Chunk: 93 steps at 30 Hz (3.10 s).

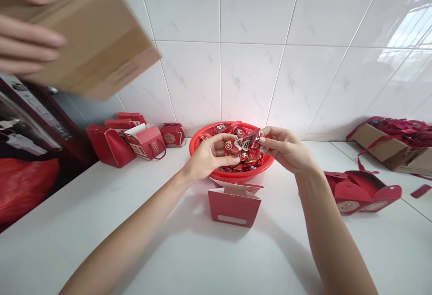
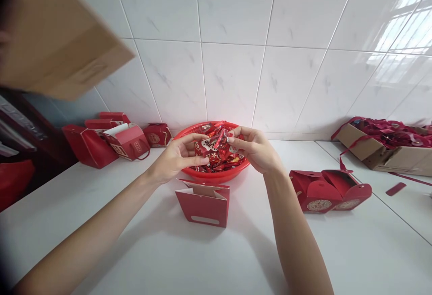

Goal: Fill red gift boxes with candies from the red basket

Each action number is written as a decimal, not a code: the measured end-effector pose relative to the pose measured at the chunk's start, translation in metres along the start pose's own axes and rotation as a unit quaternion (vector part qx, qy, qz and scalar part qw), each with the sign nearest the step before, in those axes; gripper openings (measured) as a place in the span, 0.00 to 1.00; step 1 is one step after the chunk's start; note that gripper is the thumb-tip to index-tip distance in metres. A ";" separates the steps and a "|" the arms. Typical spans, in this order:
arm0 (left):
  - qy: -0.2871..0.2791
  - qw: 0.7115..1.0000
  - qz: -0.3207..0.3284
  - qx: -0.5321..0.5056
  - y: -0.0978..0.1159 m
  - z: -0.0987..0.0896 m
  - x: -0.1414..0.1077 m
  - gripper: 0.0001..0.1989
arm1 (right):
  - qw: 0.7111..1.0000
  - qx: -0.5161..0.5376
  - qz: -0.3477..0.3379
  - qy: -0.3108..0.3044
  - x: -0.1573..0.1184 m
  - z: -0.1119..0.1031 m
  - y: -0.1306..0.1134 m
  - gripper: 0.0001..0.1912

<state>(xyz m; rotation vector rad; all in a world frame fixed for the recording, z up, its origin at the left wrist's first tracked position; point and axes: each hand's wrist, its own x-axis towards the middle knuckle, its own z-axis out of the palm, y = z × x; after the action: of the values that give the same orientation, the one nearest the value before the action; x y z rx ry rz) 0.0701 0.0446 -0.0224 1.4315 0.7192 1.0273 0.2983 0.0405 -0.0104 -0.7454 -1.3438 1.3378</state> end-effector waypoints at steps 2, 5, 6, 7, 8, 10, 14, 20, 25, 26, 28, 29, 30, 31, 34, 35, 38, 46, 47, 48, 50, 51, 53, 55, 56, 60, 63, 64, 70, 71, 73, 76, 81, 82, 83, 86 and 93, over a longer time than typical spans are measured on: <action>-0.003 1.000 0.003 0.002 0.000 -0.002 -0.003 0.28 | 1.000 0.000 -0.011 0.009 0.000 0.004 0.000 0.17; -0.005 1.000 0.015 0.019 0.006 -0.004 -0.013 0.28 | 0.999 -0.004 -0.034 0.021 -0.003 0.007 -0.002 0.17; 0.000 0.999 0.024 0.032 0.009 -0.005 -0.018 0.26 | 0.999 -0.006 -0.044 0.024 -0.005 0.007 -0.004 0.17; 0.009 0.998 0.037 0.049 0.012 -0.007 -0.024 0.24 | 0.998 -0.009 -0.055 0.030 -0.007 0.006 -0.007 0.17; 0.023 0.996 0.054 0.069 0.015 -0.008 -0.031 0.21 | 0.997 -0.013 -0.067 0.037 -0.010 0.004 -0.011 0.17; 0.053 0.988 0.089 0.116 0.019 -0.012 -0.046 0.12 | 0.994 -0.026 -0.092 0.053 -0.016 0.000 -0.020 0.15; 0.041 0.963 0.108 0.243 0.018 -0.015 -0.075 0.09 | 0.989 -0.054 -0.128 0.056 -0.029 -0.003 -0.037 0.14; 0.009 0.950 0.058 0.306 0.000 0.002 -0.080 0.13 | 0.994 -0.065 -0.092 0.014 -0.040 0.011 -0.046 0.17; 0.038 0.972 0.028 0.229 -0.013 0.010 -0.065 0.15 | 0.991 -0.098 -0.089 -0.016 -0.044 0.021 -0.046 0.15; 0.044 0.974 0.017 0.221 -0.014 0.010 -0.063 0.14 | 0.990 -0.103 -0.090 -0.021 -0.044 0.022 -0.046 0.14; 0.049 0.976 -0.004 0.213 -0.014 0.009 -0.062 0.09 | 0.989 -0.113 -0.091 -0.026 -0.046 0.022 -0.046 0.14; 0.047 0.976 -0.014 0.212 -0.013 0.009 -0.062 0.07 | 0.989 -0.118 -0.089 -0.027 -0.046 0.022 -0.046 0.13; 0.040 0.976 -0.022 0.213 -0.011 0.009 -0.062 0.05 | 0.988 -0.126 -0.086 -0.028 -0.046 0.022 -0.045 0.13; 0.030 0.976 -0.028 0.215 -0.008 0.009 -0.063 0.03 | 0.987 -0.135 -0.081 -0.028 -0.047 0.022 -0.045 0.14; -0.005 0.971 -0.030 0.235 0.002 0.009 -0.069 0.12 | 0.983 -0.168 -0.070 -0.035 -0.048 0.024 -0.046 0.13; -0.013 0.969 -0.029 0.246 0.004 0.009 -0.072 0.15 | 0.981 -0.178 -0.069 -0.039 -0.049 0.025 -0.046 0.13; -0.032 0.962 -0.030 0.269 0.008 0.008 -0.080 0.23 | 0.975 -0.202 -0.071 -0.064 -0.053 0.033 -0.046 0.09; -0.052 0.966 -0.029 0.253 0.011 0.012 -0.089 0.24 | 0.885 -0.447 -0.075 -0.109 -0.072 0.071 -0.037 0.11; -0.052 0.965 -0.030 0.255 0.013 0.013 -0.090 0.24 | 0.872 -0.472 -0.079 -0.102 -0.074 0.073 -0.036 0.12; -0.053 0.964 -0.034 0.260 0.014 0.013 -0.090 0.24 | 0.861 -0.493 -0.081 -0.093 -0.077 0.074 -0.035 0.12; -0.056 0.959 -0.039 0.275 0.015 0.013 -0.092 0.27 | 0.843 -0.527 -0.081 -0.074 -0.082 0.075 -0.035 0.13; -0.059 0.957 -0.039 0.283 0.015 0.013 -0.093 0.29 | 0.835 -0.540 -0.079 -0.067 -0.085 0.074 -0.034 0.14; -0.066 0.953 -0.037 0.293 0.015 0.013 -0.094 0.31 | 0.827 -0.553 -0.074 -0.068 -0.088 0.074 -0.031 0.14; -0.068 0.951 -0.043 0.298 0.015 0.013 -0.094 0.30 | 0.827 -0.552 -0.066 -0.082 -0.090 0.076 -0.027 0.14; -0.067 0.950 -0.047 0.302 0.015 0.013 -0.094 0.29 | 0.829 -0.549 -0.062 -0.092 -0.091 0.077 -0.025 0.15; -0.064 0.943 -0.050 0.321 0.015 0.013 -0.093 0.27 | 0.838 -0.530 -0.057 -0.115 -0.086 0.083 -0.022 0.13; -0.067 0.944 -0.046 0.320 0.016 0.013 -0.093 0.28 | 0.854 -0.505 -0.057 -0.107 -0.081 0.084 -0.026 0.13; -0.069 0.944 -0.044 0.318 0.015 0.014 -0.093 0.27 | 0.862 -0.492 -0.053 -0.109 -0.080 0.084 -0.027 0.13; -0.068 0.940 -0.046 0.332 0.016 0.015 -0.093 0.22 | 0.876 -0.454 -0.006 -0.163 -0.074 0.084 -0.018 0.14; -0.069 0.939 -0.047 0.333 0.016 0.015 -0.094 0.22 | 0.872 -0.459 0.000 -0.171 -0.073 0.084 -0.015 0.14; -0.073 0.939 -0.052 0.334 0.017 0.014 -0.094 0.23 | 0.865 -0.470 0.015 -0.178 -0.072 0.082 -0.011 0.14; -0.077 0.939 -0.053 0.330 0.017 0.013 -0.095 0.25 | 0.857 -0.488 0.034 -0.162 -0.073 0.080 -0.009 0.16; -0.080 0.937 -0.035 0.339 0.015 0.014 -0.093 0.24 | 0.826 -0.547 0.038 -0.130 -0.076 0.084 -0.009 0.15; -0.081 0.936 -0.033 0.341 0.015 0.014 -0.093 0.24 | 0.820 -0.556 0.036 -0.132 -0.076 0.086 -0.008 0.14; -0.082 0.936 -0.033 0.341 0.015 0.014 -0.093 0.25 | 0.814 -0.563 0.030 -0.137 -0.075 0.088 -0.007 0.13; -0.086 0.938 -0.039 0.332 0.016 0.014 -0.094 0.29 | 0.800 -0.576 0.009 -0.166 -0.072 0.091 -0.003 0.11; -0.089 0.941 -0.027 0.325 0.018 0.015 -0.095 0.34 | 0.806 -0.563 -0.014 -0.181 -0.069 0.093 0.003 0.12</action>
<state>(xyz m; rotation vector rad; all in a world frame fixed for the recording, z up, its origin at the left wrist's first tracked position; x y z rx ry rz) 0.0409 -0.0484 -0.0210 2.0270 1.0116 0.6193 0.2282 -0.0512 -0.0134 -1.2532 -2.4866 0.5249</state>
